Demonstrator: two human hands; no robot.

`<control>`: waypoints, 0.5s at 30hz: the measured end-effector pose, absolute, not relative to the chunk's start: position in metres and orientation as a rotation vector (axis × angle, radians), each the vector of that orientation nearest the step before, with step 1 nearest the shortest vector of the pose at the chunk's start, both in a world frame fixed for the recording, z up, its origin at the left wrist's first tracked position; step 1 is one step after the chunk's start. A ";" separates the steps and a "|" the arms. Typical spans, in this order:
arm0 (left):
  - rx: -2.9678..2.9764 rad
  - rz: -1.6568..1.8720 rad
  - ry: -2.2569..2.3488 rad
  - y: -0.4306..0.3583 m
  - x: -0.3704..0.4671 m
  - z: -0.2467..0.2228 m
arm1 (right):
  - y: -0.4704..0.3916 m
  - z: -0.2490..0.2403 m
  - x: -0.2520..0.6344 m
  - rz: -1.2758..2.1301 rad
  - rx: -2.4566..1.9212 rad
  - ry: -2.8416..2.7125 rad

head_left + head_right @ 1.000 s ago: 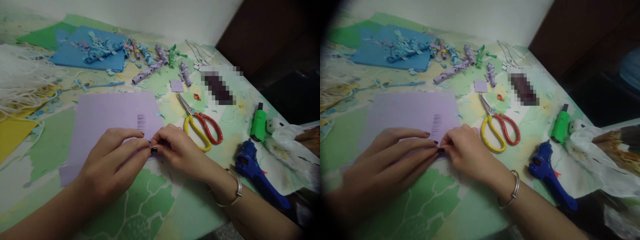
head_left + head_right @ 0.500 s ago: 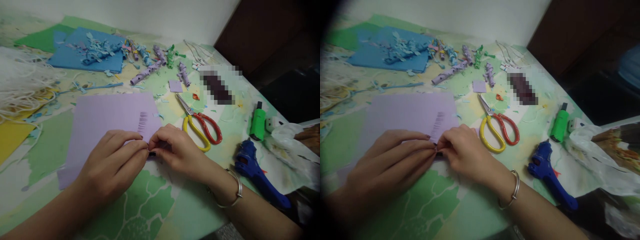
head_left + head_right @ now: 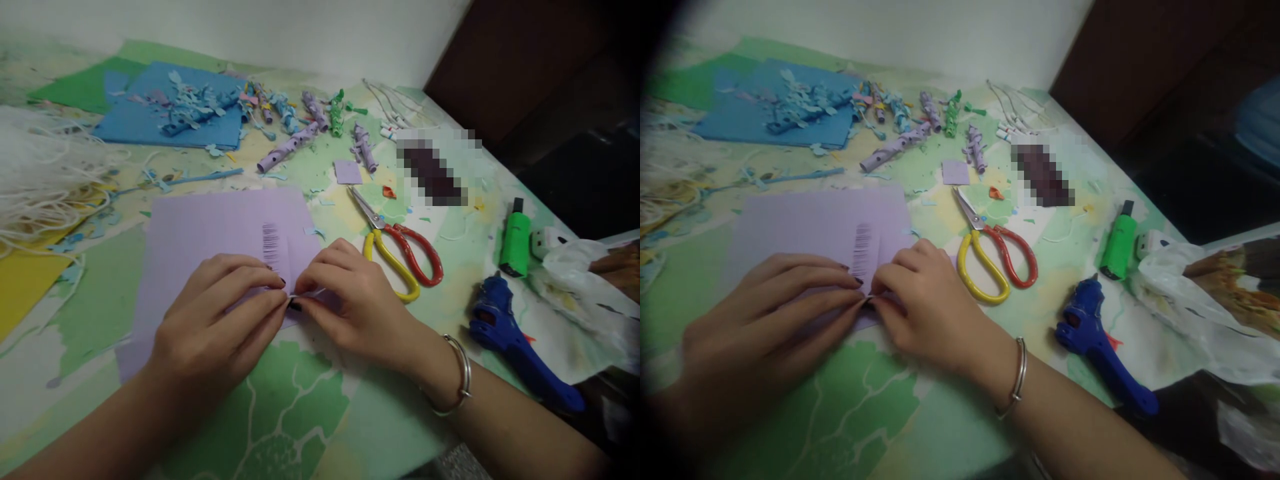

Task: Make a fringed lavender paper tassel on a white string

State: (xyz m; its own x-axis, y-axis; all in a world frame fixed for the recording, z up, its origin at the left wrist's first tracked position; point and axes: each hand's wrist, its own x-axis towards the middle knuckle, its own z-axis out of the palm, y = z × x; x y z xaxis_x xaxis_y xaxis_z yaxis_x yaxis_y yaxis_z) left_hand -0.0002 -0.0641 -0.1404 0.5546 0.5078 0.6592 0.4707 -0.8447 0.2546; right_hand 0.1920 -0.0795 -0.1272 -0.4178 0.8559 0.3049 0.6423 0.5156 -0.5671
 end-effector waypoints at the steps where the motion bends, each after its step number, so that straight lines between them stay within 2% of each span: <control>1: 2.728 1.182 0.856 -0.064 0.000 -0.140 | -0.080 -0.127 0.192 0.515 -1.236 -2.196; 15: 2.705 1.124 0.908 -0.066 0.003 -0.139 | -0.077 -0.130 0.189 0.686 -1.174 -2.168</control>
